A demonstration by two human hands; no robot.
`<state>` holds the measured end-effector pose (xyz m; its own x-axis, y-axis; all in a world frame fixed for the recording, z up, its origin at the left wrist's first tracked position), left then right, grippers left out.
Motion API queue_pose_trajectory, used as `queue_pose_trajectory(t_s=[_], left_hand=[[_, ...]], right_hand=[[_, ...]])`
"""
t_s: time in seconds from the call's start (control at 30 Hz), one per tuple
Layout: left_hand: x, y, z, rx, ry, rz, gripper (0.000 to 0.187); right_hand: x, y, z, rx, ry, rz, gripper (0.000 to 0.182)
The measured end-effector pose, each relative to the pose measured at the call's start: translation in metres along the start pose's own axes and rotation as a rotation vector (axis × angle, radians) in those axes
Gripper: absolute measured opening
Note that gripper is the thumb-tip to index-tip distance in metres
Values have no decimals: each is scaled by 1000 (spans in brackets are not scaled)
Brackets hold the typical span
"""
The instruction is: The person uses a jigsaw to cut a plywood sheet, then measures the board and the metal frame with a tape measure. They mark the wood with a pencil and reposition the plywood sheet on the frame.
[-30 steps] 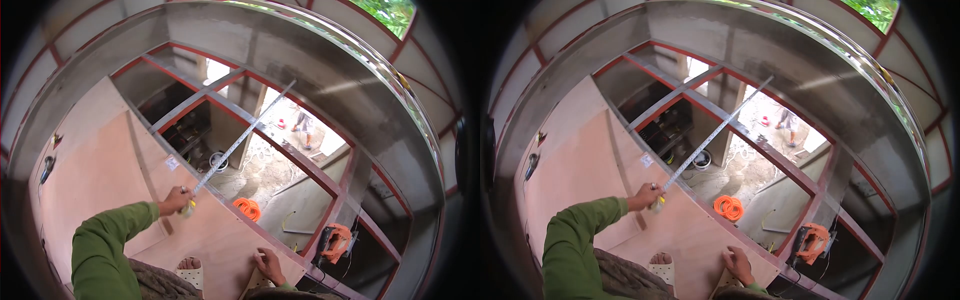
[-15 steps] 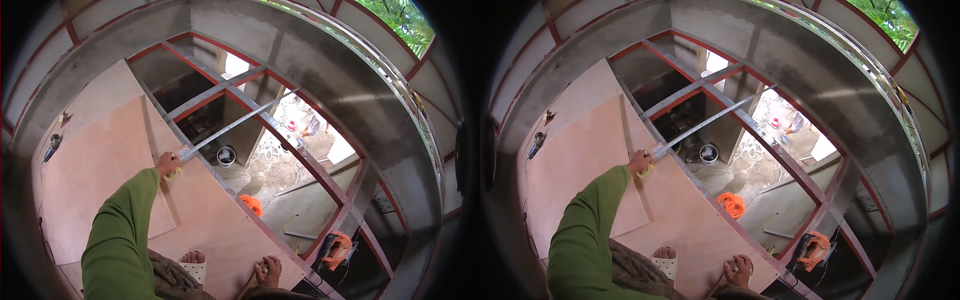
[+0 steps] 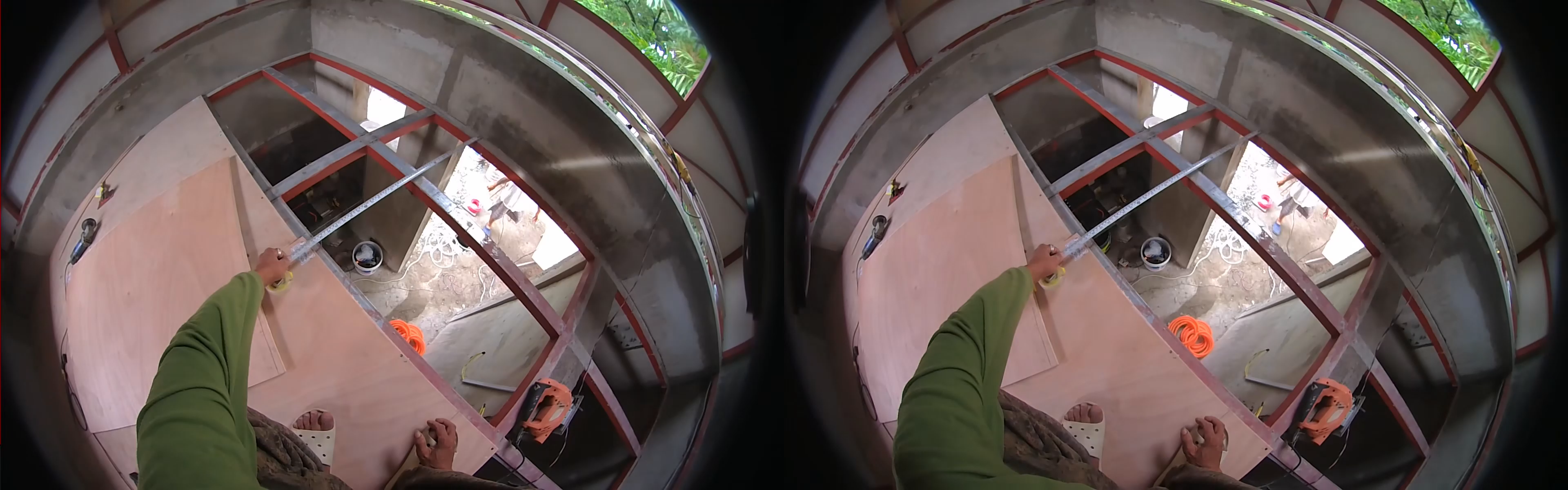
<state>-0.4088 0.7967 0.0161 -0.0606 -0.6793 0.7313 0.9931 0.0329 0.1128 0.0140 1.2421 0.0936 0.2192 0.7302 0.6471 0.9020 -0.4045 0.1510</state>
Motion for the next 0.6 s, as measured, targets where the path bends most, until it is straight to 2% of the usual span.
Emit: queue_pose_trajectory(t_s=[0.1, 0.37, 0.6], left_hand=[[-4, -7, -16, -14, 28, -35, 23], [8, 5, 28, -50, -22, -7, 28], [-19, -19, 0, 56, -150, 24, 37]], right_hand=[[1, 0, -2, -5, 2, 0, 37], [1, 0, -2, -12, 28, -28, 39], [-1, 0, 2, -53, 9, -73, 40]])
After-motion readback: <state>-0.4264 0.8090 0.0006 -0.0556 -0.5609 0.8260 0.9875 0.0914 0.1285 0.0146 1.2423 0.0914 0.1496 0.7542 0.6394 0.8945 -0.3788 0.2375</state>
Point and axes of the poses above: each hand's wrist, its own y-axis away from the middle knuckle, its own x-axis out of the back of the hand, z = x × y, the point moved 4 cm from there along -y, towards the middle knuckle, and after that the axes turned 8 degrees about -x, right-handed, at the moved point
